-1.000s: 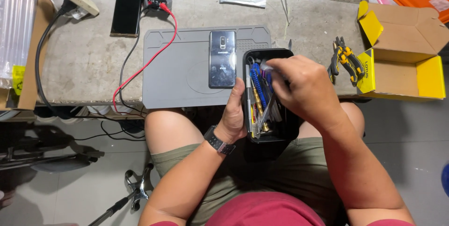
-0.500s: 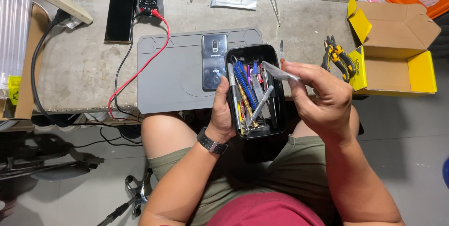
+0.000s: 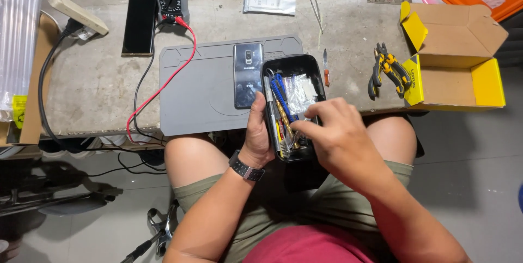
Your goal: Disassembling a smartphone to access and organize internal components on a repair mat.
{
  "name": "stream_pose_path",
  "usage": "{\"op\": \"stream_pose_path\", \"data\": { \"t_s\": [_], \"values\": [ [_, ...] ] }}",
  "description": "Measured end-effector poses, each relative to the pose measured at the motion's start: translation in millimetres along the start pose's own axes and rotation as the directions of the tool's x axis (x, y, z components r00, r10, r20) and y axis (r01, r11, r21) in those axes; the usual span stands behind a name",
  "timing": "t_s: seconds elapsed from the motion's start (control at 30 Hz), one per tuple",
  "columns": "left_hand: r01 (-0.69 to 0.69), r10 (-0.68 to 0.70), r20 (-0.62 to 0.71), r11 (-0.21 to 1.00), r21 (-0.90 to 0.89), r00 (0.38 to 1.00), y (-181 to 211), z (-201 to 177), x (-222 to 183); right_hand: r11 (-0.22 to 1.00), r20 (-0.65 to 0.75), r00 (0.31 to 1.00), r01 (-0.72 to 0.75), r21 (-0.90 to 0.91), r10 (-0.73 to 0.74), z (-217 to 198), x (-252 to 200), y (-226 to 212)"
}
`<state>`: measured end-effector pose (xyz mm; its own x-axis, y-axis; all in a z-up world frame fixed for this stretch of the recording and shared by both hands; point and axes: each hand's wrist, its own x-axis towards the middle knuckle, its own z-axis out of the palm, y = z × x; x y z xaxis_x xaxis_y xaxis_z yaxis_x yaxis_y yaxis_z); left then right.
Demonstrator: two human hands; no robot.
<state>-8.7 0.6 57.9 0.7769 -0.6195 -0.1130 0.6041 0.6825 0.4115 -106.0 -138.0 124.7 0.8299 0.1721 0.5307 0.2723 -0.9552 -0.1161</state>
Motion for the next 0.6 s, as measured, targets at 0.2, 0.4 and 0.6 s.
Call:
{"op": "stream_pose_path", "data": {
  "t_s": [0.2,0.4,0.6],
  "values": [
    [0.044,-0.044,0.005,0.999,0.023,0.999,-21,-71,18,0.997,0.114,0.991,0.076,0.002,-0.075,-8,10,7],
    [0.000,-0.001,0.015,1.000,0.014,1.000,-5,-31,11,0.946,0.157,0.987,-0.089,0.311,0.042,-18,12,11],
    [-0.013,0.012,0.029,0.999,0.033,1.000,0,-10,1,0.852,0.014,0.941,-0.311,0.421,0.337,-18,15,18]
  ]
}}
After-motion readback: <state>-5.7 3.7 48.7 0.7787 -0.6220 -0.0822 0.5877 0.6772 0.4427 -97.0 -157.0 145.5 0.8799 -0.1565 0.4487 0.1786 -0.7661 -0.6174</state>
